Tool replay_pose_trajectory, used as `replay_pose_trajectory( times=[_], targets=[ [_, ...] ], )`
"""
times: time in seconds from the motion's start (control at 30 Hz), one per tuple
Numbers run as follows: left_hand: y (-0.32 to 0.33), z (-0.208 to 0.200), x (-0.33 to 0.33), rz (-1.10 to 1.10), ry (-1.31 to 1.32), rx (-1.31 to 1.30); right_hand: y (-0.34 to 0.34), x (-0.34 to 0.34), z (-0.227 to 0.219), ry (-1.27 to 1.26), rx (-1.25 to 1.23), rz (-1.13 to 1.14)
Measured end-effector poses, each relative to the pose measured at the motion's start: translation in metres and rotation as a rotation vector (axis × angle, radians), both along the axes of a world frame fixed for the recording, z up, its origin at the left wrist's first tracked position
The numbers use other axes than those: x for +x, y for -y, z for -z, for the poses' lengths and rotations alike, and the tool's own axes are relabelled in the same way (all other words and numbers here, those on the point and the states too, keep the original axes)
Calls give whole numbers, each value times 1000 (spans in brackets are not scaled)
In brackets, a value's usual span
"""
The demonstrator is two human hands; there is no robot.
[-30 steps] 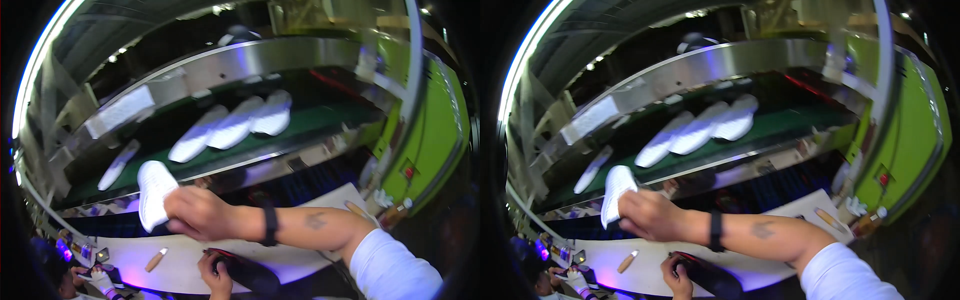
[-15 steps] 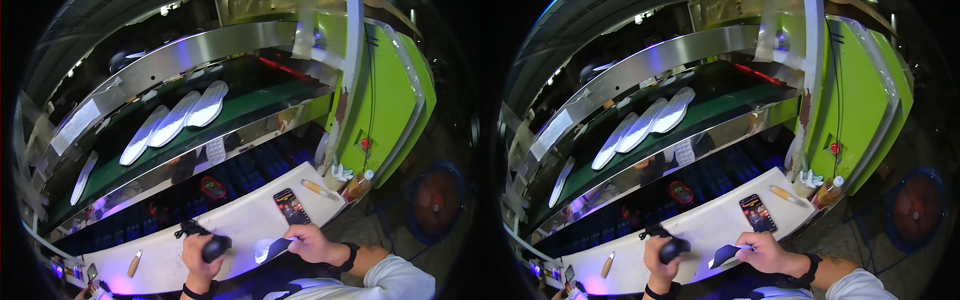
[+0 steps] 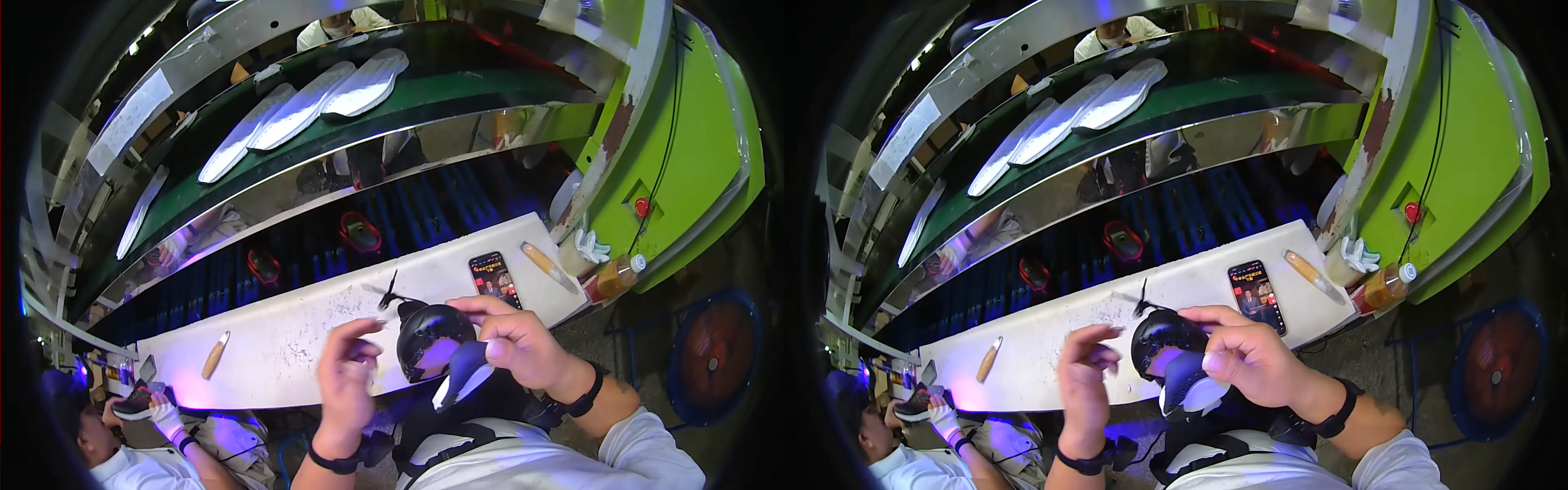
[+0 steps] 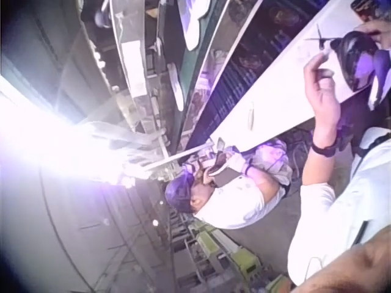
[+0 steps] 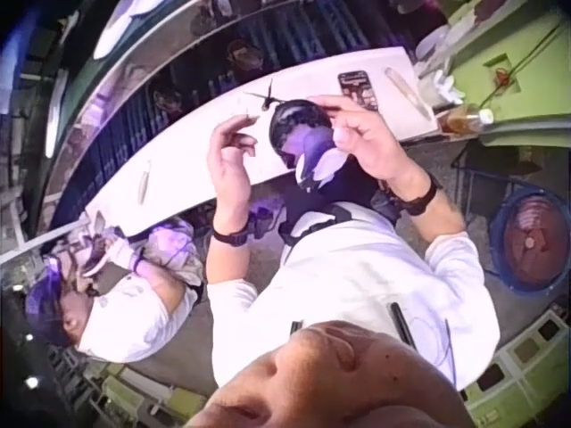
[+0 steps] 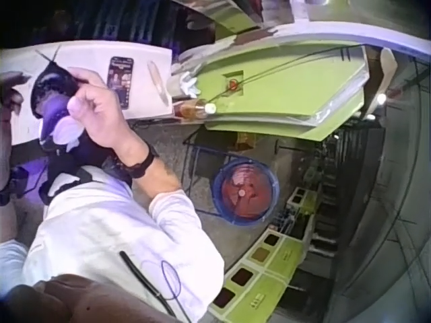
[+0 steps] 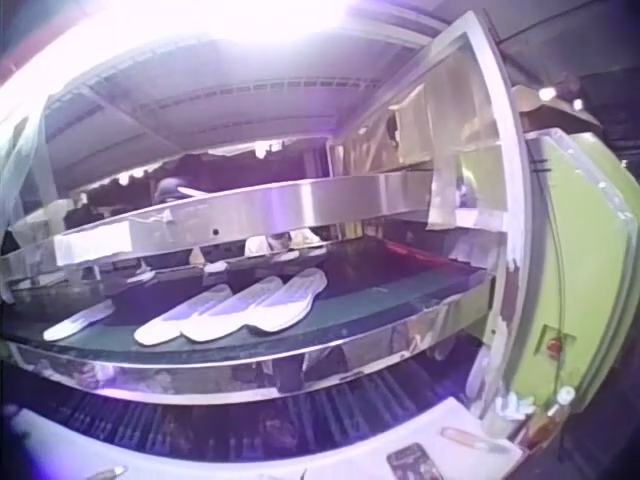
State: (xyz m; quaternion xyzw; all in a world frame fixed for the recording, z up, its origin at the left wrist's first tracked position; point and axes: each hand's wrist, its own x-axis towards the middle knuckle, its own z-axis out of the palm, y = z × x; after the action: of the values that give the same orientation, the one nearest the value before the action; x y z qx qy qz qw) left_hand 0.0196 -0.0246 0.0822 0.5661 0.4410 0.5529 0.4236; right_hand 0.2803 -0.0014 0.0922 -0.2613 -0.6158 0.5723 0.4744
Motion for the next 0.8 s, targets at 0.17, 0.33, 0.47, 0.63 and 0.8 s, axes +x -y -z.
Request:
replay_pose_trajectory(
  times=[0.17, 0.33, 0.47, 0.63, 0.8],
  targets=[
    [30, -32, 18, 104, 1, -14, 6, -2, -4, -20, -33, -59],
    [47, -36, 23, 155, -468, 171, 18, -6, -17, 156, -18, -32],
    [62, -29, 33, -2, -456, 149, 28, -9, -19, 241, 117, 70],
    [71, -21, 29, 27, -426, 239, 41, -7, -15, 247, 210, 90],
    [84, -28, 29, 37, -462, 148, 51, -2, -17, 276, 230, -10]
  ],
)
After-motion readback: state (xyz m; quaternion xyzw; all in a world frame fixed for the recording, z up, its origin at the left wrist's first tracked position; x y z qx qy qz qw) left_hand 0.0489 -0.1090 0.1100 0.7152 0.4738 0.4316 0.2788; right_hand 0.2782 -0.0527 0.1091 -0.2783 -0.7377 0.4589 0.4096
